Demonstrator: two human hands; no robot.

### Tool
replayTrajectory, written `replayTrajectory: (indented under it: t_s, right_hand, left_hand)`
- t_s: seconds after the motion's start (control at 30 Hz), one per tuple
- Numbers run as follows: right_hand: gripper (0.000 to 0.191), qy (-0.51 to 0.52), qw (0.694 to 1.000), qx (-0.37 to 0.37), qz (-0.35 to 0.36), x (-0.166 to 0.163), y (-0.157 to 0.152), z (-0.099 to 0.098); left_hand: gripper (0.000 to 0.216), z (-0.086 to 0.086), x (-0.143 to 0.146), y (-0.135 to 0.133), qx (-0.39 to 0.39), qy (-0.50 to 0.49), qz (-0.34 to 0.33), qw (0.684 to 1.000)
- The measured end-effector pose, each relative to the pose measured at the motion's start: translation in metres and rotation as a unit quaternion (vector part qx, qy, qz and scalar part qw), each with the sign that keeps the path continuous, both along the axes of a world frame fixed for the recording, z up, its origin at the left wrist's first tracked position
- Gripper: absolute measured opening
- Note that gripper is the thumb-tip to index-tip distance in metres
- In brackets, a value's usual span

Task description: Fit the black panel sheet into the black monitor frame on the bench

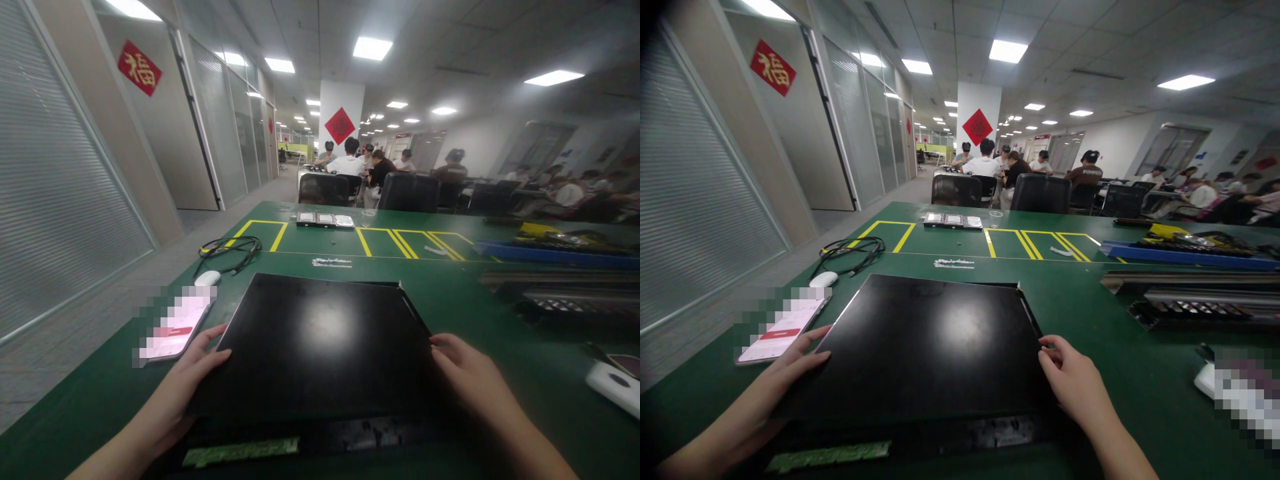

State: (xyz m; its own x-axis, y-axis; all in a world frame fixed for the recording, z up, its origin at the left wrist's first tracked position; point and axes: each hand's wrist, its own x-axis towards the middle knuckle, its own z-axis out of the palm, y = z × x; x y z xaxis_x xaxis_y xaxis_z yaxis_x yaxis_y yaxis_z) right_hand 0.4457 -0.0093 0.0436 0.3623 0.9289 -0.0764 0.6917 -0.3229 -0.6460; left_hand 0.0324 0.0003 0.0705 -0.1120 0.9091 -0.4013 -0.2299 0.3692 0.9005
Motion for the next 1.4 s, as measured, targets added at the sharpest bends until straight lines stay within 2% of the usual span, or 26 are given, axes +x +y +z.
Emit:
replayTrajectory:
  t_s: [0.37,1.03,1.4]
  right_hand:
    - [0.033,0.020,1.000,0.009,-0.009,0.000,0.001,0.001]
    - [0.030,-0.028,0.999,0.030,0.013,0.003,0.000,-0.002]
    - [0.032,-0.006,1.000,0.012,0.019,0.004,0.000,-0.003]
  left_hand:
    - [0.073,0.008,0.006,-0.002,-0.002,0.016,0.009,1.000]
    - [0.069,0.002,0.004,-0.002,0.002,0.017,0.005,1.000]
    - [0.068,-0.002,0.001,0.000,-0.001,0.013,-0.001,1.000]
